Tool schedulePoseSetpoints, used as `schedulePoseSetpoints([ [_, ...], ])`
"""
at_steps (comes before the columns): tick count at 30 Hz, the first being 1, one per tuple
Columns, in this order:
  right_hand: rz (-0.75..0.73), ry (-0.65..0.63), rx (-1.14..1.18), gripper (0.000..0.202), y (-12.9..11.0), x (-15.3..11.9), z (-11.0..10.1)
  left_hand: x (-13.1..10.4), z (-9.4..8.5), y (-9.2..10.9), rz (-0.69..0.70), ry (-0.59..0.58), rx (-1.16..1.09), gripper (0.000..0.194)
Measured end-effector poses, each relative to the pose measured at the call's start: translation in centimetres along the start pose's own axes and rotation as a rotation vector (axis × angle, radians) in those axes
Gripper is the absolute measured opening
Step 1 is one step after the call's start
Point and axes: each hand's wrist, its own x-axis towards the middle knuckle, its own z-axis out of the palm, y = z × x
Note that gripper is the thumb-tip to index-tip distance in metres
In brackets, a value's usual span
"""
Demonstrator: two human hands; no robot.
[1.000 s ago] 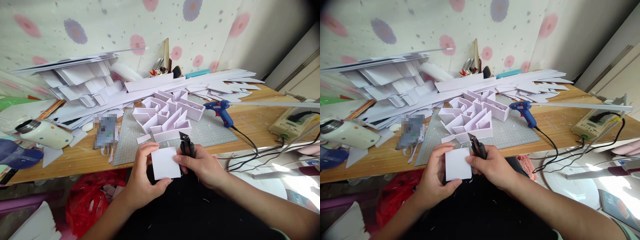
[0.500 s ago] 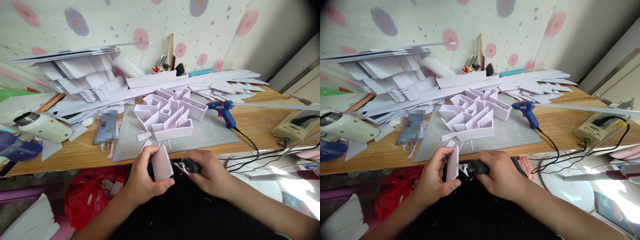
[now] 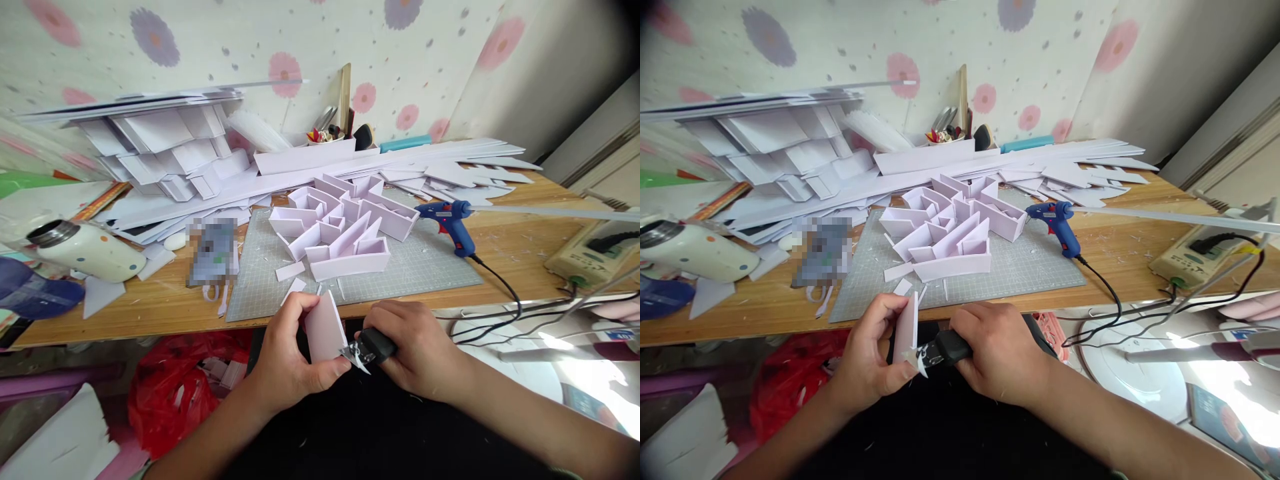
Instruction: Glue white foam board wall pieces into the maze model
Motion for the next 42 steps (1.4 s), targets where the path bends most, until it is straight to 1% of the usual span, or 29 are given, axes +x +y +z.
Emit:
schedulePoseSetpoints([
  [6,-0.014,0.023,-0.027,0.008,0.1,-0.1,0.3,-0.2,0.0,0.0,0.037,0.014,-0.010,0.053],
  [14,0.013,0.037,-0.052,0.011,0.2,0.2,0.7,-0.5,0.2,-0.5,0.084,0.038,-0.022,0.055],
  [21,0.047,0.015,-0.063,0.009,0.4,0.4,0.9,-0.9,0.2,-0.7,0.119,0.056,0.015,0.056],
  [30,0.098,0.025,-0.155,0.013,0.1,0.4,1.0,-1.1,0.0,-0.8,0.172,0.065,0.042,0.056],
  [35,0.149,-0.016,-0.169,0.008,0.2,0.6,1.0,-1.3,0.0,-0.8,0.210,0.053,0.035,0.057],
  [39,0.231,-0.043,-0.151,0.005,0.6,0.7,1.0,-1.5,0.1,-0.6,0.185,0.020,0.016,0.056],
  [42,0.241,-0.051,-0.124,0.004,0.5,0.6,0.9,-1.4,0.0,-0.5,0.142,0.019,0.001,0.054],
])
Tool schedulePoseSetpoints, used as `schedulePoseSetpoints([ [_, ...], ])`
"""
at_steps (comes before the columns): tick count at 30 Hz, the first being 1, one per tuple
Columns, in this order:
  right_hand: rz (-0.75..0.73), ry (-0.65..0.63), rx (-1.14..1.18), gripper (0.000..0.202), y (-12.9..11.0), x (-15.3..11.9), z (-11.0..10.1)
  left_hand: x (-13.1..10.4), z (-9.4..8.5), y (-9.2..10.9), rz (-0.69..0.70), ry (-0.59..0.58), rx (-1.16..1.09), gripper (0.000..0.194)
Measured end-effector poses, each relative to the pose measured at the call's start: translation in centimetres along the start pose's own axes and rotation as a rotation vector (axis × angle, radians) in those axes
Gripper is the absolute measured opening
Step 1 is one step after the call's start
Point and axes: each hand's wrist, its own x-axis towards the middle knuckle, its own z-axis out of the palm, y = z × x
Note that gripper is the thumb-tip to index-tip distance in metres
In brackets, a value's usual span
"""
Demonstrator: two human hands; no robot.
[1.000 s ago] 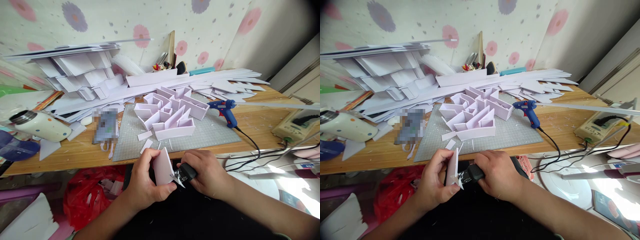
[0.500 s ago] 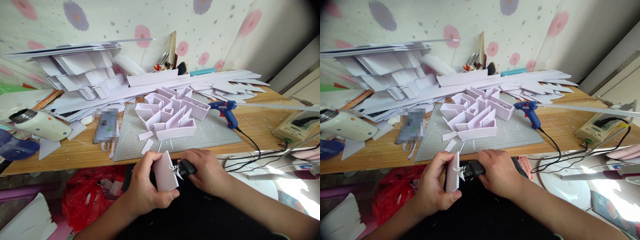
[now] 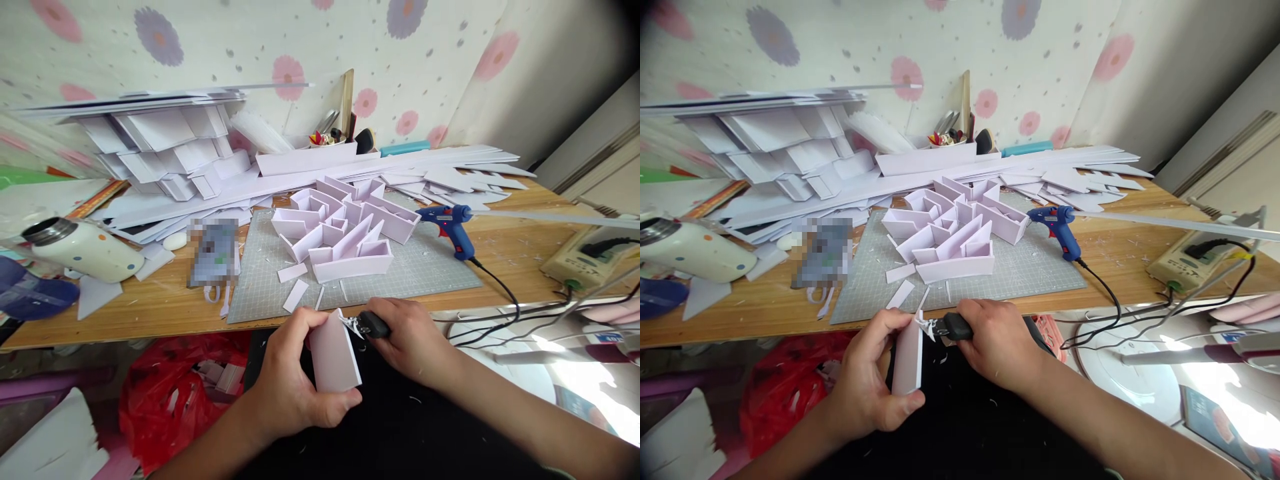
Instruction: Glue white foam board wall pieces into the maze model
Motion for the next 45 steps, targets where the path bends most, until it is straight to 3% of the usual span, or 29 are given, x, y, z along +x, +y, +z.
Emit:
schedulePoseSetpoints([
  [6,-0.139,-0.004,0.079,0.007,-0.5,-0.4,-0.5,0.6,0.0,0.0,-0.087,0.027,-0.036,0.048],
  [14,-0.161,0.032,0.069,0.008,-0.3,-0.4,-0.2,0.7,0.2,-0.1,-0.048,-0.011,-0.092,0.051],
  [23,-0.079,0.028,0.029,0.008,-0.2,0.0,0.1,0.1,0.4,-0.7,0.001,-0.001,-0.074,0.055],
  [34,0.101,-0.081,-0.017,0.005,-0.2,0.8,0.3,0.1,0.3,-0.9,-0.015,-0.027,-0.097,0.055],
  [45,0.178,-0.181,0.212,0.017,-0.2,1.8,-0.6,1.6,0.0,-1.0,-0.242,-0.064,-0.313,0.046],
])
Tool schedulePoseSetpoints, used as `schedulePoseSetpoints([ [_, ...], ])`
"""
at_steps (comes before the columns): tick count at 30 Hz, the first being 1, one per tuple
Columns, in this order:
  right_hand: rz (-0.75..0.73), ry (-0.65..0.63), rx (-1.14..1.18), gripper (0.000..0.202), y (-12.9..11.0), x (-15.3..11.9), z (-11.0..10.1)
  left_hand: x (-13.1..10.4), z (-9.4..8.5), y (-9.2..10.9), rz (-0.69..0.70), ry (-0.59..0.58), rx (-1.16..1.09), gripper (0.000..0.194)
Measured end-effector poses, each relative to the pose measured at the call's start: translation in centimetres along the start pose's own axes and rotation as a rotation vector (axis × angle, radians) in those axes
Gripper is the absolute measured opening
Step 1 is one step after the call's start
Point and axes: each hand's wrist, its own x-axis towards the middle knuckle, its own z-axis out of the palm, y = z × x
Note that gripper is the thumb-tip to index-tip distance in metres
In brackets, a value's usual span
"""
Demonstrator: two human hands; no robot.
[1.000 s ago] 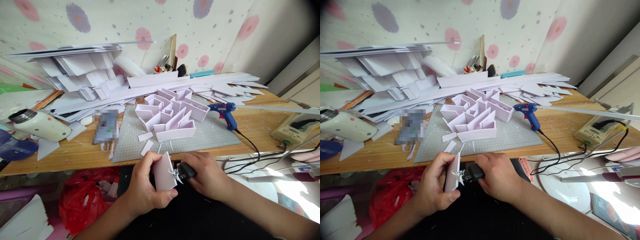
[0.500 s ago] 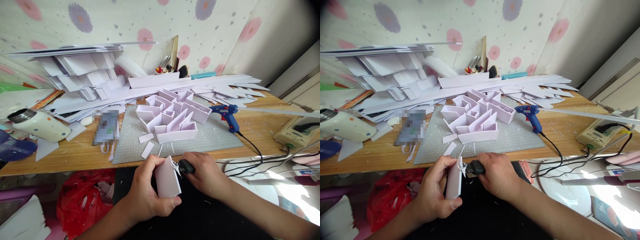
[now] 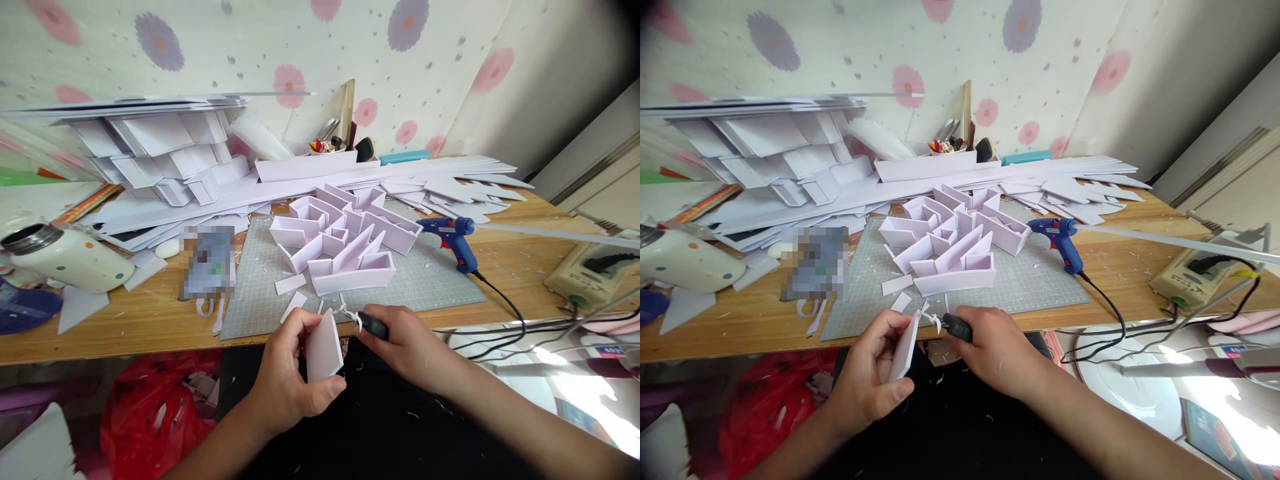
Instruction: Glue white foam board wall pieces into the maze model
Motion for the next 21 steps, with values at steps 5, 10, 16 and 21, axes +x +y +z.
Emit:
schedulePoseSetpoints([
  [5,-0.088,0.023,-0.126,0.008,-0.14,-0.60,-0.20,0.33,0.05,-0.18,-0.017,0.028,0.069,0.047],
  [10,-0.117,0.051,-0.178,0.008,0.01,-0.86,-0.01,0.24,0.25,-0.09,0.004,0.021,0.111,0.051],
  [16,-0.132,0.080,-0.202,0.008,0.32,-0.95,0.21,0.06,0.40,0.26,0.054,0.027,0.129,0.049],
  [21,-0.096,0.089,-0.215,0.007,0.47,-1.04,0.36,-0.25,0.71,0.28,0.082,0.028,0.139,0.049],
])
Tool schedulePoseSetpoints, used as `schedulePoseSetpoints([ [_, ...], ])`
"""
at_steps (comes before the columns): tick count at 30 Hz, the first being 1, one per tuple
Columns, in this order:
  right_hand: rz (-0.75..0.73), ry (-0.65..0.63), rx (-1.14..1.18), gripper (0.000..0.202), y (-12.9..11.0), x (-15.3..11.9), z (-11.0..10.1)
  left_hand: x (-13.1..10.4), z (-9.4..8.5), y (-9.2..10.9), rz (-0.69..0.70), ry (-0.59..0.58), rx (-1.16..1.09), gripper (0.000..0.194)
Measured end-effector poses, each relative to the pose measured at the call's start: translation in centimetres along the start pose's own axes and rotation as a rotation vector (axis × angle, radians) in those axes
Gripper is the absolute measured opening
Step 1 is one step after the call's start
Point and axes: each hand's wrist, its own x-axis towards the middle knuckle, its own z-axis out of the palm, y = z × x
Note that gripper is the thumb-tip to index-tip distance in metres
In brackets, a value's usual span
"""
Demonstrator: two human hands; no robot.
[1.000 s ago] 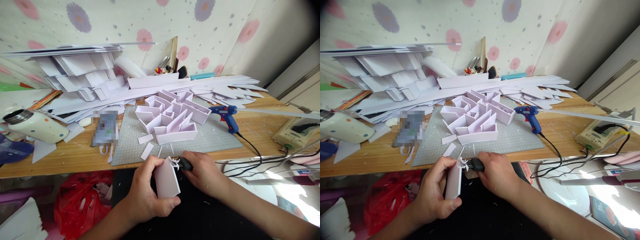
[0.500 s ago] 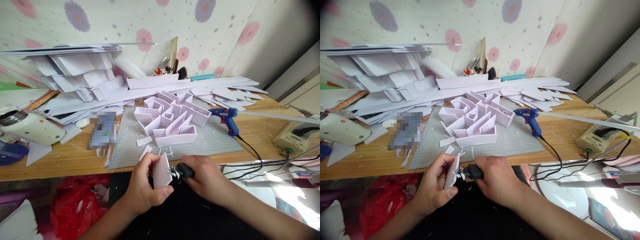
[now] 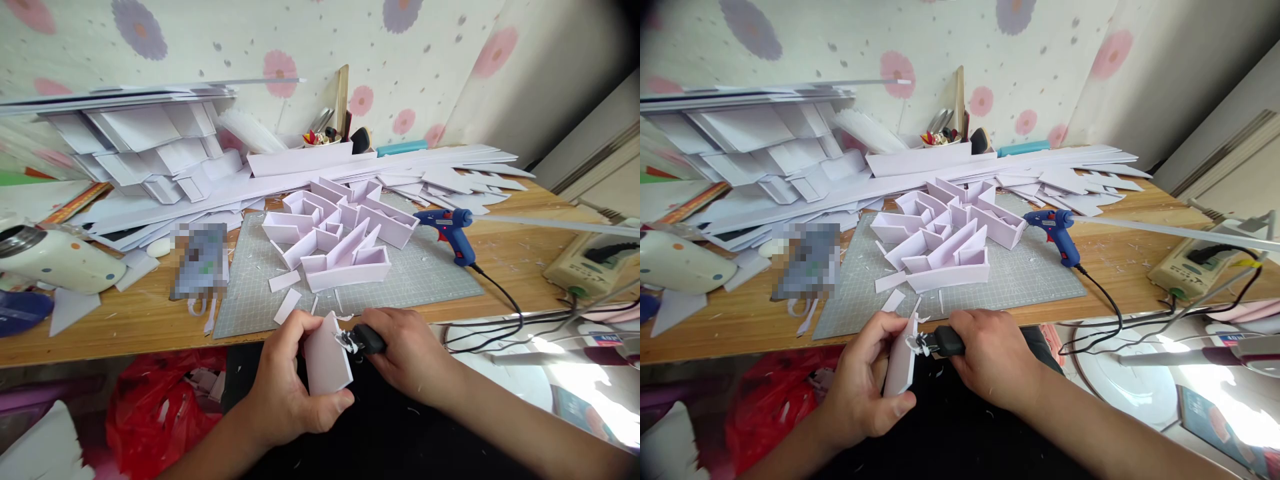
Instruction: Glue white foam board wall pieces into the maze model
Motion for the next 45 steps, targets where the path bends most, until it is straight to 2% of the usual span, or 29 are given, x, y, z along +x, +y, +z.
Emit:
schedulePoseSetpoints([
  [13,0.097,-0.023,-0.026,0.007,0.2,0.4,0.2,-0.5,0.4,0.3,0.040,-0.008,0.084,0.046],
  [18,0.116,-0.055,-0.116,0.005,-0.3,0.7,0.1,-0.8,0.2,1.1,0.192,-0.038,0.110,0.057],
  [21,0.134,-0.018,-0.078,0.008,-0.1,0.8,0.1,-1.3,0.1,1.3,0.181,0.010,0.157,0.053],
  [26,0.109,0.044,0.117,0.018,0.5,0.6,0.1,-1.5,0.0,0.8,0.151,0.072,0.267,0.049],
  [29,0.089,0.027,0.190,0.021,0.5,0.3,-0.1,-1.3,-0.2,0.4,0.169,0.118,0.309,0.050],
  [32,0.102,-0.008,0.142,0.021,0.4,0.1,-0.7,-1.2,-0.5,-0.2,0.229,0.142,0.317,0.055],
  [35,0.103,-0.023,-0.060,0.016,0.3,0.1,-1.3,-1.3,-0.7,-0.5,0.353,0.073,0.410,0.070],
  [38,0.068,-0.008,-0.307,0.020,0.4,0.5,-1.5,-0.9,-0.5,-0.2,0.389,-0.096,0.535,0.092],
  [42,0.022,-0.009,-0.437,0.018,0.5,0.8,-1.3,0.3,0.3,0.5,0.137,-0.324,0.617,0.103],
  [45,0.020,-0.021,-0.455,0.014,0.6,0.8,-1.5,0.7,0.6,0.5,0.018,-0.357,0.656,0.106],
])
